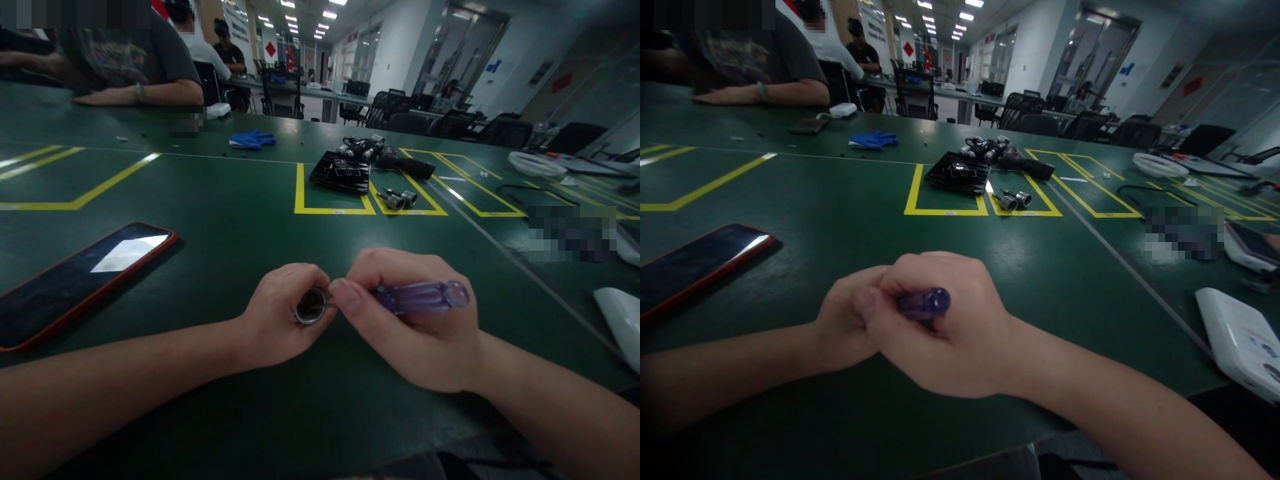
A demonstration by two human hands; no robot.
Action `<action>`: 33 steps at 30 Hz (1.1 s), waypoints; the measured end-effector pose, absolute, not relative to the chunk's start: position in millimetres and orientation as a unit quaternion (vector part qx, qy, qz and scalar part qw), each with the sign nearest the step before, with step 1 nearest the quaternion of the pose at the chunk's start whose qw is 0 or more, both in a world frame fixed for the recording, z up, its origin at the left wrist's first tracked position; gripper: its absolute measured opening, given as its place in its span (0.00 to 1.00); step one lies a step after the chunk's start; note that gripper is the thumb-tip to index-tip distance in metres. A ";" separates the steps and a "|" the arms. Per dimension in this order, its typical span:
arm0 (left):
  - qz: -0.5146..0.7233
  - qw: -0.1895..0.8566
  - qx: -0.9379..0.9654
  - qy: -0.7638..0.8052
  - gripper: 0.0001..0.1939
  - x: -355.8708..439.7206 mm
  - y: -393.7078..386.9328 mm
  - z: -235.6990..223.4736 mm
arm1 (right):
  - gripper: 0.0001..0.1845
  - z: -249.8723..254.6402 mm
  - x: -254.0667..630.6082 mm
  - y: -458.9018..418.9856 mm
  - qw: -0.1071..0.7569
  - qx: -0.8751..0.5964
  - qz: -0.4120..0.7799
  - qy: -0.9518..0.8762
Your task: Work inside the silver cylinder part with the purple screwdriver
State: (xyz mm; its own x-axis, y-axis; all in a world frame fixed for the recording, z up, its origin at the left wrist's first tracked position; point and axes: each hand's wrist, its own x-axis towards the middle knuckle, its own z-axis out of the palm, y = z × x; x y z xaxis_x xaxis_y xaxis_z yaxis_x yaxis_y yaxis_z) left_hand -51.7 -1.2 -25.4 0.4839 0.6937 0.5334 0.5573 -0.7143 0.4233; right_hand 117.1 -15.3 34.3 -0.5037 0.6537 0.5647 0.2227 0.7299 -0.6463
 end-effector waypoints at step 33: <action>0.402 0.027 0.792 0.458 0.08 -49.3 -1.6 -20.6 | 0.06 -14.0 118.3 -12.9 0.523 -0.318 0.587 -0.530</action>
State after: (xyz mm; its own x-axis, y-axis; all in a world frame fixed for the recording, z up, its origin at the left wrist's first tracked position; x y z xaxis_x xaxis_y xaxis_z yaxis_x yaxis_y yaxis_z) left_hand -49.3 -1.6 -20.6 0.2565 0.7476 0.6126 0.7040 -0.5788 0.4116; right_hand 118.3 -12.9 -14.0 -0.2501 0.9512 0.1808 -0.2765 0.1088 -0.9548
